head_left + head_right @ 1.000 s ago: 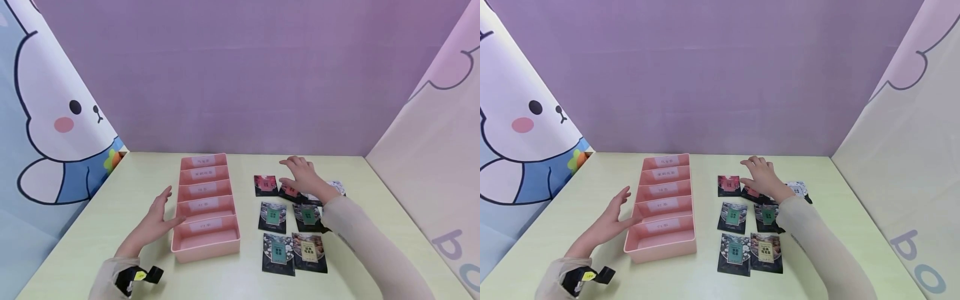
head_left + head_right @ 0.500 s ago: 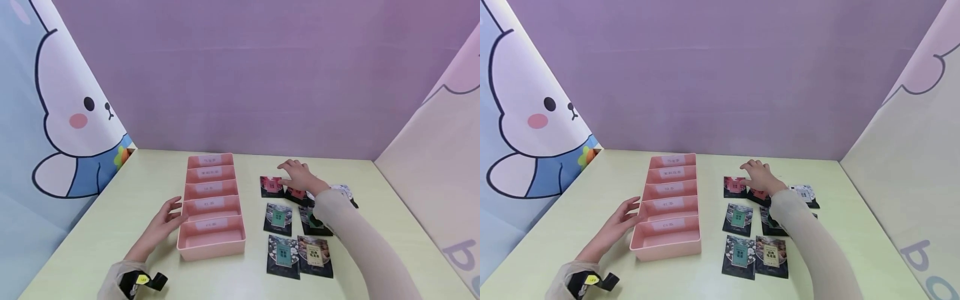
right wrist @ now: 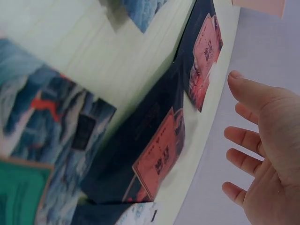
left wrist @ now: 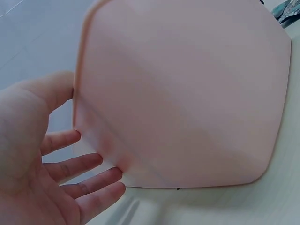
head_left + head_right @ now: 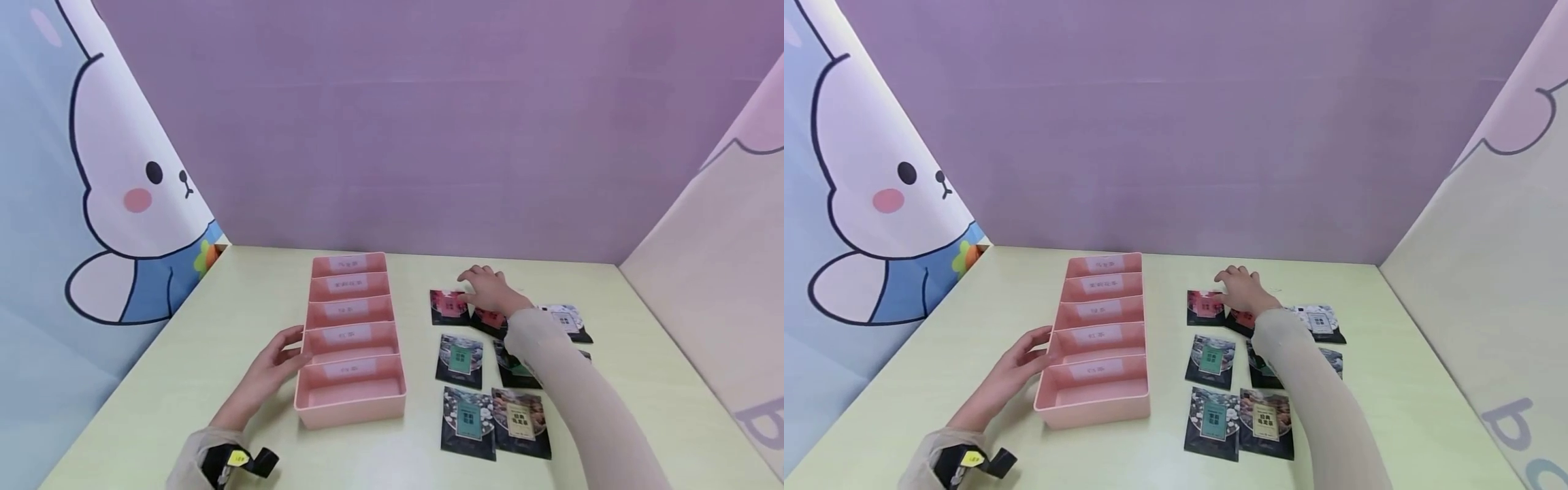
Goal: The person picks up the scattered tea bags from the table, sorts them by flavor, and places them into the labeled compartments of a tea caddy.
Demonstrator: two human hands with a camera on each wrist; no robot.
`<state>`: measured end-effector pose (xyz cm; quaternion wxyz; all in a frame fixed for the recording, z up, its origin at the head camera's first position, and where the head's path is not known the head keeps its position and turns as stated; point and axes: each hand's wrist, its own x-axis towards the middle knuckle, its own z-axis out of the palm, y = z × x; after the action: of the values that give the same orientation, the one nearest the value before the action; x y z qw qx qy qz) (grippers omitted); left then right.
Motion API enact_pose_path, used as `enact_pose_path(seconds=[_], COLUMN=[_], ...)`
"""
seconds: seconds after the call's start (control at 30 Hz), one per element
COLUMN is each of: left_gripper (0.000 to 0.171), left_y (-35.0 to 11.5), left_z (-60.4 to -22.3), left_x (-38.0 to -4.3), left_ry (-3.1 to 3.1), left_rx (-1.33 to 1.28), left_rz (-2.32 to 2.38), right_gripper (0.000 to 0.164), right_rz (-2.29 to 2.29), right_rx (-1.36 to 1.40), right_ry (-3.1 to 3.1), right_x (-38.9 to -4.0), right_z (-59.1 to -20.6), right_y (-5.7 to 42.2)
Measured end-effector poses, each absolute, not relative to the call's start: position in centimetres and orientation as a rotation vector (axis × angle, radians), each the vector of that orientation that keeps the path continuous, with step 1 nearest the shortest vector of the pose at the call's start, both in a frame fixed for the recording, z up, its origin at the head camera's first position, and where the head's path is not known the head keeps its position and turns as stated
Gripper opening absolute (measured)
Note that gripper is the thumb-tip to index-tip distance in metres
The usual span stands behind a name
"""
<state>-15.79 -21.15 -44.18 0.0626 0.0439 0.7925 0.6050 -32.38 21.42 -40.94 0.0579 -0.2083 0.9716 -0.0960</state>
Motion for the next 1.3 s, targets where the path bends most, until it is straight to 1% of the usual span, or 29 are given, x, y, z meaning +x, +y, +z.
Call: enact_pose_path(seconds=[0.27,0.5,0.63,0.93,1.2,1.3], left_gripper=[0.061,0.062,0.060,0.061,0.061,0.064], left_y=[-21.1,-21.3,-21.4,-21.5,-22.0,-22.0], left_z=[-44.4,-44.5,-44.6,-44.6,-45.3,-45.6], left_x=[-16.1,-16.2,-16.2,-16.3,-16.3,-16.4], left_ry=[2.394,2.390,2.383,2.305,2.144,2.035], left_rx=[0.097,0.107,0.101,0.037,0.058,0.059], left_rz=[1.815,1.823,1.829,1.832,1.999,2.087], right_gripper=[0.048,0.049,0.044,0.036,0.014,0.011], right_rz=[-0.293,-0.288,-0.288,-0.368,-0.536,-0.574], right_rx=[-0.556,-0.535,-0.534,-0.476,-0.481,-0.501], right_ry=[2.935,2.934,2.935,2.957,2.996,3.005], right_x=[-33.5,-33.9,-33.9,-33.8,-34.0,-34.1], right_z=[-42.2,-42.2,-42.5,-42.7,-42.8,-43.0], right_y=[21.5,21.2,21.0,20.9,20.2,20.1])
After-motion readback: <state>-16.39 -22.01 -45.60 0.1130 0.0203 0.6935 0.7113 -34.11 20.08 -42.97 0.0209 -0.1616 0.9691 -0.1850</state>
